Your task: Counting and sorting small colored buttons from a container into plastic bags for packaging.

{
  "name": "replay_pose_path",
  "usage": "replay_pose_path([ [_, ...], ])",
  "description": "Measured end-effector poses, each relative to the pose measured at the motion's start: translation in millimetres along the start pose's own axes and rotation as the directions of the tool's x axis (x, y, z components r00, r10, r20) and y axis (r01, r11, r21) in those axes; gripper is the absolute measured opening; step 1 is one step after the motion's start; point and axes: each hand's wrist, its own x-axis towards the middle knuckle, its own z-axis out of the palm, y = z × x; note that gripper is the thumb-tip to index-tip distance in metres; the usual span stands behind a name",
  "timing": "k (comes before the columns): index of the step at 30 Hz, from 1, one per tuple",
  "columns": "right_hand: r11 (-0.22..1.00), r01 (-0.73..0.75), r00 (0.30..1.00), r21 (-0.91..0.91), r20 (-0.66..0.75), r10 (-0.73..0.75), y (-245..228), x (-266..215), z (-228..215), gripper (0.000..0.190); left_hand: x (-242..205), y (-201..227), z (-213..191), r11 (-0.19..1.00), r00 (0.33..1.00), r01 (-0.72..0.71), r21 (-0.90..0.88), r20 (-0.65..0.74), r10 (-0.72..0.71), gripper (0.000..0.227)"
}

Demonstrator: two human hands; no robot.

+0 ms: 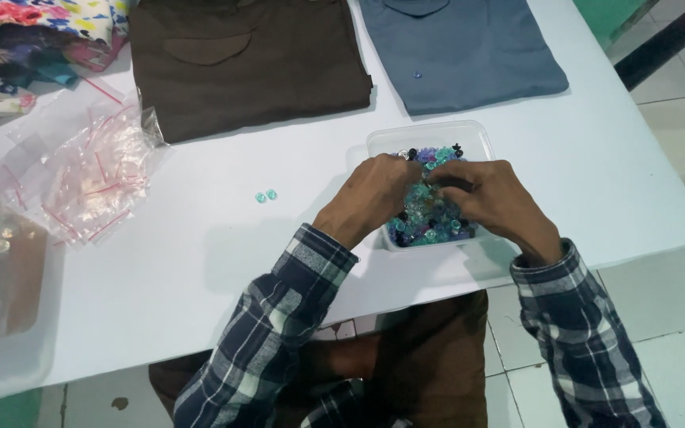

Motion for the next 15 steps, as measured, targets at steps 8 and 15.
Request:
replay_pose_path([
  [8, 0.978, 0.196, 0.967, 0.072, -0.181, -0.181, 23.6, -1.4, 9.7, 0.026, -11.0, 4.0, -10.6, 0.956, 0.972, -0.084, -0.279, -0.234, 0.017, 0.018],
  [15, 0.907, 0.421, 0.813, -0.014, -0.437, -0.384, -23.0, -13.6, 25.4, 0.019, -50.9, -18.4, 1.0, 0.972, 0.824, -0.161, -0.171, -0.565, 0.037, 0.019],
])
